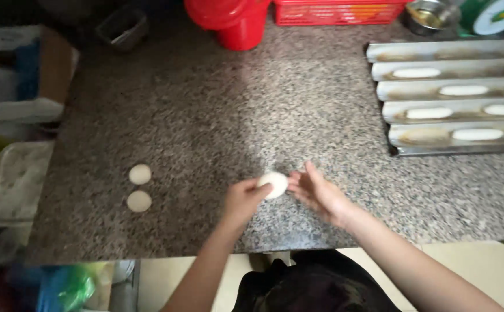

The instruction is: The person shapes small balls of dough into elongated rolls by hand on a granite countertop. They then place each shaped roll into a slot on a metal tray. The process is repeated for several pieces of dough.

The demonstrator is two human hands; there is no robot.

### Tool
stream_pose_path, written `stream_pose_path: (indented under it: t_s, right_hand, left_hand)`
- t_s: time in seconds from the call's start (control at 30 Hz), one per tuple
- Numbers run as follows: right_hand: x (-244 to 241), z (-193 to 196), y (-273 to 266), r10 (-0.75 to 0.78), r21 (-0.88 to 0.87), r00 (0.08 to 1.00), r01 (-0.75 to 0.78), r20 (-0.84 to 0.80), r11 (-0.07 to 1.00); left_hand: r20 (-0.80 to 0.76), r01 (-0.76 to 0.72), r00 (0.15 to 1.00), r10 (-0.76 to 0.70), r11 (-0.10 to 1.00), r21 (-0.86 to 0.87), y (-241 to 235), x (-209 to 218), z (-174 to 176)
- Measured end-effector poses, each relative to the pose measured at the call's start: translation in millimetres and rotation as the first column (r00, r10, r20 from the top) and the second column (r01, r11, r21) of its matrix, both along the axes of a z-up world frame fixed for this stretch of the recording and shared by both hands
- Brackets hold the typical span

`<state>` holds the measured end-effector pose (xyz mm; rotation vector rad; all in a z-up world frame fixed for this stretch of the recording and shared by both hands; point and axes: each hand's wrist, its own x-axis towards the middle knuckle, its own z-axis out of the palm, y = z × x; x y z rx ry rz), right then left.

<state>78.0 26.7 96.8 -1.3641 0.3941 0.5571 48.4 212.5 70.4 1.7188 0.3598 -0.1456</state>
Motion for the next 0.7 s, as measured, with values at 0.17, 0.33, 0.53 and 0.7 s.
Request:
stream_pose_path:
  t_s: [0.17,0.33,0.53,0.7]
  right_hand:
    - [9.0,-10.6,-10.7,-0.343,-0.042,0.939,0.343,0.017,0.938]
    - [23.4,-16.0,-47.0,-0.541,0.000,0.786,0.567,0.299,0.824]
    - [25.0,7.1,-73.3,-0.496,-0.173,0.736,0.623,0.461,0.763]
    - [19.5,44.6,-68.6,-0.224,-0.272,0.582,0.641,0.782,0.717]
  left_hand:
    - [0.133,-0.002,0.991,0.029,0.981,-0.194,-84.1,21.1,18.8]
    - [0.247,0.069,0.969,0.004,0.955,-0.288,-142.6,10.1,33.2]
    - [0.065,0.231,0.973,-0.223,0.954,-0.189,-165.1,19.5,74.6]
    - [0.391,-0.002,0.920,0.021,0.999,-0.049,-187.5,47.9,57.3]
